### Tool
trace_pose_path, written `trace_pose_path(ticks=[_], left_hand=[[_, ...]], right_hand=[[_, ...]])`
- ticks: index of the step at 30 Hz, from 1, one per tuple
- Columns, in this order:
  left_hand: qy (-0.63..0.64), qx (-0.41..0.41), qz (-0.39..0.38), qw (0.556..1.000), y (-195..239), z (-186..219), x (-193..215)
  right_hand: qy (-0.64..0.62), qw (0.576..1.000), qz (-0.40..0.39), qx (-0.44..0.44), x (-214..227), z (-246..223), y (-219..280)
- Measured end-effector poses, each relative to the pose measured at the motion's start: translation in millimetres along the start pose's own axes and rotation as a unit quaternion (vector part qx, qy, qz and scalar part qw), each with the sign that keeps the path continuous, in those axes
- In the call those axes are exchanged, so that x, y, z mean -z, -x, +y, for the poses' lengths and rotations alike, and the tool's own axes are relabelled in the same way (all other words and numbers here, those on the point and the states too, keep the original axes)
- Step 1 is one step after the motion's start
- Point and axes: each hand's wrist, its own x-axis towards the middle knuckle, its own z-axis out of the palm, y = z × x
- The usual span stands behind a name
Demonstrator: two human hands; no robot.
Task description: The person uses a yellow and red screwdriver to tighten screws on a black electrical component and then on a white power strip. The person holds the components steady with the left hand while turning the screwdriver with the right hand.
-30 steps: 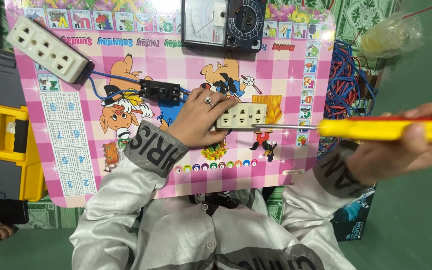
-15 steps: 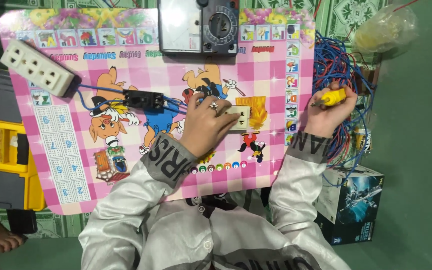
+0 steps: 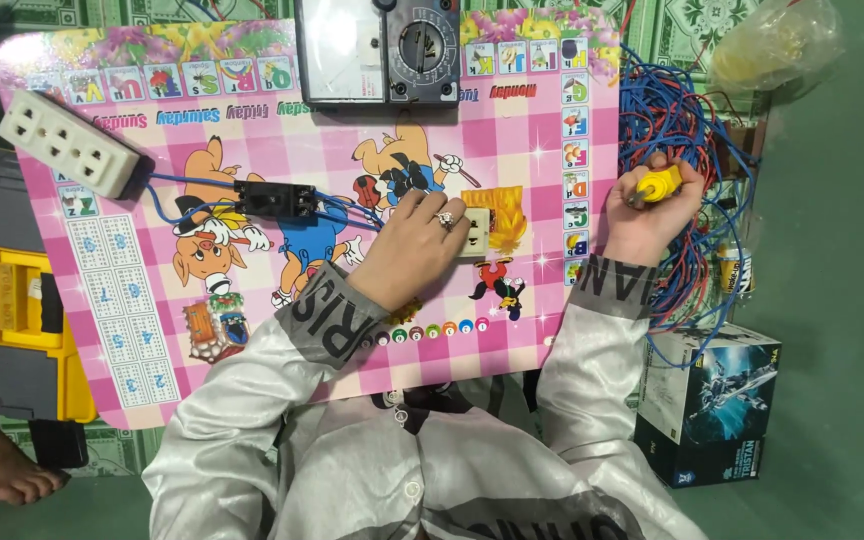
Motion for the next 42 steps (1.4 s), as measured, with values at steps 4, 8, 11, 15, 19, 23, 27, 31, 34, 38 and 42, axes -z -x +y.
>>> trace_pose_path(ticks=[4, 8, 11, 15, 19, 23, 27, 31, 34, 38, 42], left_hand=[[-0.01, -0.007, -0.049, 0.999, -4.3, -0.7, 6.7], [-0.022, -0.005, -0.099, 0.995, -10.4, -2.9, 9.4], [0.017, -0.003, -0.083, 0.996, -10.8, -6.2, 6.6], [0.069, 0.002, -0.071, 0.995, -2.5, -13.5, 11.2], [0.085, 0.039, -0.084, 0.992, 1.5, -11.2, 13.0], [0.066, 0.047, -0.097, 0.992, 11.4, -13.1, -7.0], [0.193, 0.073, -0.118, 0.971, 0.6, -16.6, 28.7], [0.274, 0.075, -0.109, 0.953, 12.9, -17.0, 29.1], [0.274, 0.069, -0.072, 0.957, 18.0, -17.6, 23.2], [0.285, 0.052, -0.041, 0.956, 19.6, -20.2, 23.1], [0.282, 0.051, -0.031, 0.958, 22.6, -20.7, 20.1]], right_hand=[[0.021, 1.0, -0.003, 0.012, 3.6, -0.4, -3.9], [0.069, 0.996, 0.012, 0.051, -11.6, 3.9, 11.5], [0.084, 0.993, 0.024, 0.076, -16.9, 7.9, 15.2], [0.163, 0.979, 0.045, 0.116, -44.3, 10.6, 41.4], [0.197, 0.971, -0.018, 0.136, -38.7, 14.1, 34.3], [0.21, 0.961, -0.035, 0.178, -20.2, 10.9, 18.0], [0.265, 0.917, -0.071, 0.29, -56.6, 20.2, 53.7], [0.346, 0.818, -0.188, 0.419, -108.0, 40.9, 115.5], [0.407, 0.738, -0.237, 0.484, -125.5, 42.8, 136.5], [0.422, 0.685, -0.258, 0.535, -144.8, 42.7, 154.2], [0.431, 0.656, -0.245, 0.569, -148.9, 38.1, 160.3]])
